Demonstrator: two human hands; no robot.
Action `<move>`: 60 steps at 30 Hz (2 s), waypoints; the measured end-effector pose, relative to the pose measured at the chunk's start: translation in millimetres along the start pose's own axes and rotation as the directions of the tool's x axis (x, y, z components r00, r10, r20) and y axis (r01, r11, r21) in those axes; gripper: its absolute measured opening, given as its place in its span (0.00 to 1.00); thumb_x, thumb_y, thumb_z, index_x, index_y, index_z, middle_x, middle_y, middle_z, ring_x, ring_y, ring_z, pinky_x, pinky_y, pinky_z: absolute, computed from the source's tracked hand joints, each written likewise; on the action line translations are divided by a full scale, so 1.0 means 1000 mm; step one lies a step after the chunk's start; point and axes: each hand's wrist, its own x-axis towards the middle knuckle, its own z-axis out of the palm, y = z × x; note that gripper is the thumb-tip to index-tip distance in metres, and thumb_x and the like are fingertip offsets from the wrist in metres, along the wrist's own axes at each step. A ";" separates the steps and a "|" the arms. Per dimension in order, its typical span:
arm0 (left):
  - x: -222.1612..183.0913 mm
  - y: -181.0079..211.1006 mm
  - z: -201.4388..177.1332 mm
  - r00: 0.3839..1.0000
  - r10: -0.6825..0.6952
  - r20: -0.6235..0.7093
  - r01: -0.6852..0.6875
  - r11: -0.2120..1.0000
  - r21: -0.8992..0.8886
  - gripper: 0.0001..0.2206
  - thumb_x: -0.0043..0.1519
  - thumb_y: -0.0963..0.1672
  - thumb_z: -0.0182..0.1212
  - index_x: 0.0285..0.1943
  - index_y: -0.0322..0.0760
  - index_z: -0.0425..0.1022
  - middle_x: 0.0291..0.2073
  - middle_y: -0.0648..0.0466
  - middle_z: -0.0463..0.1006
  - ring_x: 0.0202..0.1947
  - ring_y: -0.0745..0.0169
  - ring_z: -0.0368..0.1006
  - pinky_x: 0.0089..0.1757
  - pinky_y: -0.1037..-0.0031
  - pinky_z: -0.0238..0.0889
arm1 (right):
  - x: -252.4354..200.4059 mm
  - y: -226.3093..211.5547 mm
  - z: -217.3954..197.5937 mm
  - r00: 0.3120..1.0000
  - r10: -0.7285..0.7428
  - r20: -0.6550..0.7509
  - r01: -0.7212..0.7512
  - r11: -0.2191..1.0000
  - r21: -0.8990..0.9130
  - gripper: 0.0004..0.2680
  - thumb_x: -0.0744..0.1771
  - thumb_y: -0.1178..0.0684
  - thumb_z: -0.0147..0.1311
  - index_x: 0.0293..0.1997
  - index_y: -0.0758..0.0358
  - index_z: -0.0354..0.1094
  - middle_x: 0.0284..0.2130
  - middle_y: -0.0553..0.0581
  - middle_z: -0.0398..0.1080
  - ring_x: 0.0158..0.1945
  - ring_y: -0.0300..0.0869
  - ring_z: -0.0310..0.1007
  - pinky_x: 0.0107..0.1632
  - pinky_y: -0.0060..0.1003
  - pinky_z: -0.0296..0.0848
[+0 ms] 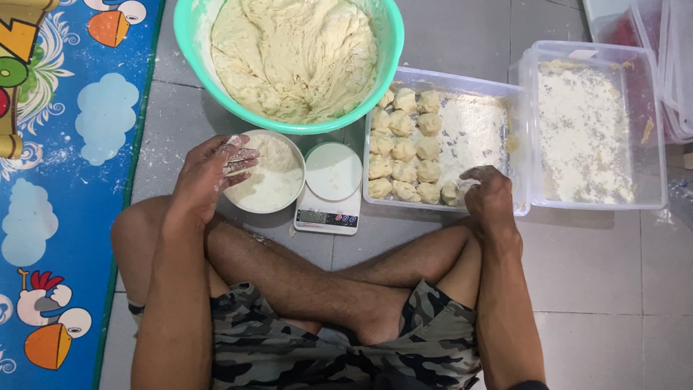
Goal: The person is portioning dough by pulling small pieces from a large bowl, weighing each piece on a digital scale to ensure consistency, and then placing the shaped balls into a plastic tray.
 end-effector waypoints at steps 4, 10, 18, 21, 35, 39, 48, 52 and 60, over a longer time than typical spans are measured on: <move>-0.002 0.003 0.002 1.000 0.004 0.013 -0.004 1.000 0.011 0.16 0.71 0.44 0.50 0.63 0.30 0.72 0.48 0.34 0.79 0.53 0.45 0.79 0.49 0.64 0.74 | -0.002 -0.013 0.001 0.993 -0.048 0.105 0.045 0.998 0.034 0.15 0.59 0.70 0.44 0.38 0.63 0.80 0.37 0.68 0.76 0.49 0.67 0.75 0.55 0.57 0.76; 0.002 -0.005 0.007 1.000 0.003 -0.008 -0.003 0.999 -0.040 0.17 0.70 0.44 0.52 0.63 0.27 0.72 0.48 0.34 0.79 0.50 0.46 0.79 0.49 0.62 0.74 | 0.040 -0.066 0.001 0.999 0.005 0.050 -0.002 0.998 -0.061 0.11 0.61 0.61 0.53 0.45 0.65 0.79 0.41 0.69 0.76 0.51 0.67 0.75 0.55 0.60 0.74; 0.012 -0.015 0.005 0.998 -0.059 -0.003 0.059 0.998 -0.037 0.18 0.68 0.45 0.55 0.63 0.28 0.74 0.49 0.34 0.79 0.53 0.41 0.79 0.51 0.54 0.72 | 0.150 -0.269 0.053 0.710 -0.698 -0.098 0.700 0.682 0.214 0.11 0.60 0.68 0.55 0.40 0.64 0.79 0.34 0.65 0.76 0.41 0.66 0.77 0.46 0.56 0.78; 0.021 -0.025 0.003 0.998 -0.061 0.006 0.061 0.997 -0.041 0.18 0.68 0.45 0.55 0.64 0.29 0.74 0.49 0.36 0.79 0.52 0.44 0.78 0.51 0.57 0.72 | 0.156 -0.325 0.075 0.830 -0.413 0.376 0.489 0.862 -0.133 0.27 0.60 0.58 0.67 0.67 0.46 0.65 0.60 0.68 0.61 0.55 0.73 0.69 0.53 0.72 0.73; 0.033 -0.020 0.025 0.991 0.119 0.069 -0.087 0.932 -0.353 0.20 0.66 0.40 0.57 0.67 0.26 0.64 0.54 0.33 0.74 0.54 0.37 0.77 0.48 0.55 0.77 | 0.178 -0.334 0.116 0.819 -0.415 0.396 0.531 0.809 -0.252 0.13 0.62 0.61 0.56 0.51 0.63 0.75 0.35 0.71 0.70 0.39 0.71 0.78 0.37 0.62 0.80; 0.037 -0.012 0.036 0.989 0.147 0.017 -0.130 0.920 -0.370 0.21 0.69 0.43 0.60 0.67 0.26 0.60 0.48 0.34 0.75 0.51 0.39 0.79 0.45 0.56 0.77 | 0.185 -0.347 0.082 0.793 -0.358 0.492 0.458 0.884 -0.094 0.12 0.60 0.63 0.60 0.46 0.68 0.77 0.36 0.80 0.74 0.42 0.78 0.75 0.40 0.67 0.79; 0.042 -0.008 0.034 0.995 0.066 -0.072 -0.080 0.971 -0.224 0.17 0.61 0.46 0.66 0.56 0.37 0.73 0.46 0.48 0.81 0.39 0.58 0.84 0.33 0.74 0.78 | 0.164 -0.399 -0.006 0.672 -0.216 0.709 0.406 0.907 -0.109 0.03 0.63 0.63 0.61 0.37 0.62 0.75 0.47 0.63 0.75 0.47 0.52 0.75 0.44 0.48 0.76; 0.040 -0.004 0.035 0.997 0.062 -0.055 -0.074 0.967 -0.246 0.19 0.60 0.47 0.66 0.60 0.39 0.73 0.46 0.48 0.82 0.39 0.60 0.83 0.35 0.73 0.78 | 0.179 -0.383 -0.028 0.643 -0.271 0.716 0.419 0.907 -0.034 0.02 0.64 0.57 0.59 0.37 0.61 0.74 0.40 0.57 0.76 0.46 0.49 0.73 0.46 0.48 0.70; 0.038 -0.007 0.033 0.998 0.055 -0.011 -0.056 0.973 -0.224 0.19 0.62 0.48 0.64 0.60 0.39 0.73 0.48 0.51 0.82 0.42 0.61 0.82 0.37 0.73 0.76 | 0.196 -0.341 -0.096 0.757 -0.341 0.558 -0.026 0.837 0.547 0.12 0.65 0.45 0.52 0.46 0.58 0.76 0.45 0.48 0.80 0.49 0.31 0.80 0.53 0.19 0.71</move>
